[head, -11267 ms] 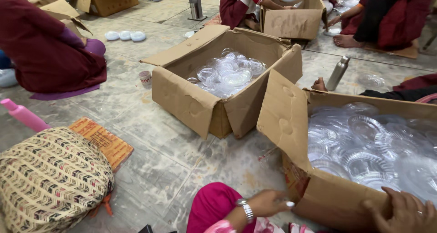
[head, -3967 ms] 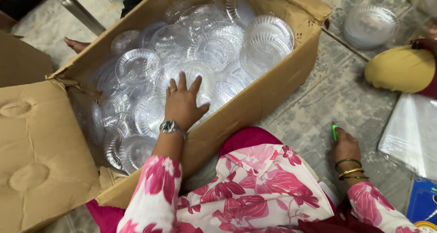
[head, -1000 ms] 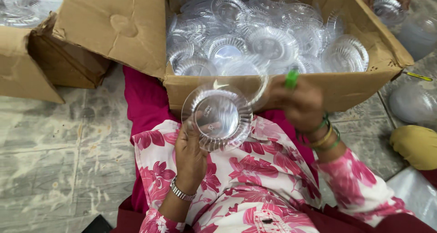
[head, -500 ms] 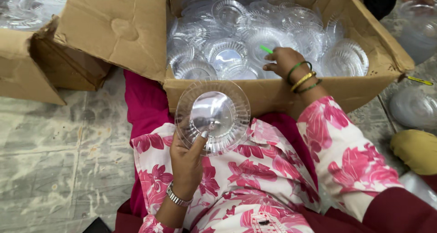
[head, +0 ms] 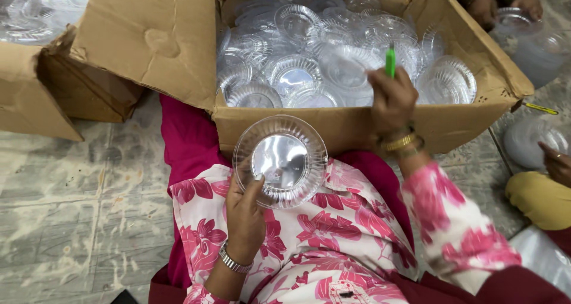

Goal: The person sits on the floor and repeatedly picks up clear plastic dishes from a cardboard box. They wipe the surface of each dish with a small green tool and place it on the floor. The process is repeated for multiple dishes.

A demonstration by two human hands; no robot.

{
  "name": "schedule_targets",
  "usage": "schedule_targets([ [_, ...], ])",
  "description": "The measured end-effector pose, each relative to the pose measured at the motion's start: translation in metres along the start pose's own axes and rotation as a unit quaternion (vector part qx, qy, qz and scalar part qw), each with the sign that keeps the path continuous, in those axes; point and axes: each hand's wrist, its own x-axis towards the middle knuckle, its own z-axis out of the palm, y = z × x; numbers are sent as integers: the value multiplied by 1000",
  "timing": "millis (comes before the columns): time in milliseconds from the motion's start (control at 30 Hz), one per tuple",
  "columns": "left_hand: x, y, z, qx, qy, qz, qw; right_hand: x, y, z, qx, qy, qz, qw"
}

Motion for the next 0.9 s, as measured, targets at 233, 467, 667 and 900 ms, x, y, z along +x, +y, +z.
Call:
schedule_targets([
  [233, -6, 4, 1, -13, -12, 19, 1000, -26, -68, -50, -58, 3, -106, 993],
  [467, -12, 8, 14, 56, -4, 43, 997, -11, -50, -36, 83, -14, 108, 991],
  [667, -17, 6, 21, 123, -30, 59, 990, -39, -85, -46, 226, -240, 302, 894],
  [900, 30, -20, 12, 84, -66, 62, 992, -69, -56, -102, 215, 28, 398, 891],
])
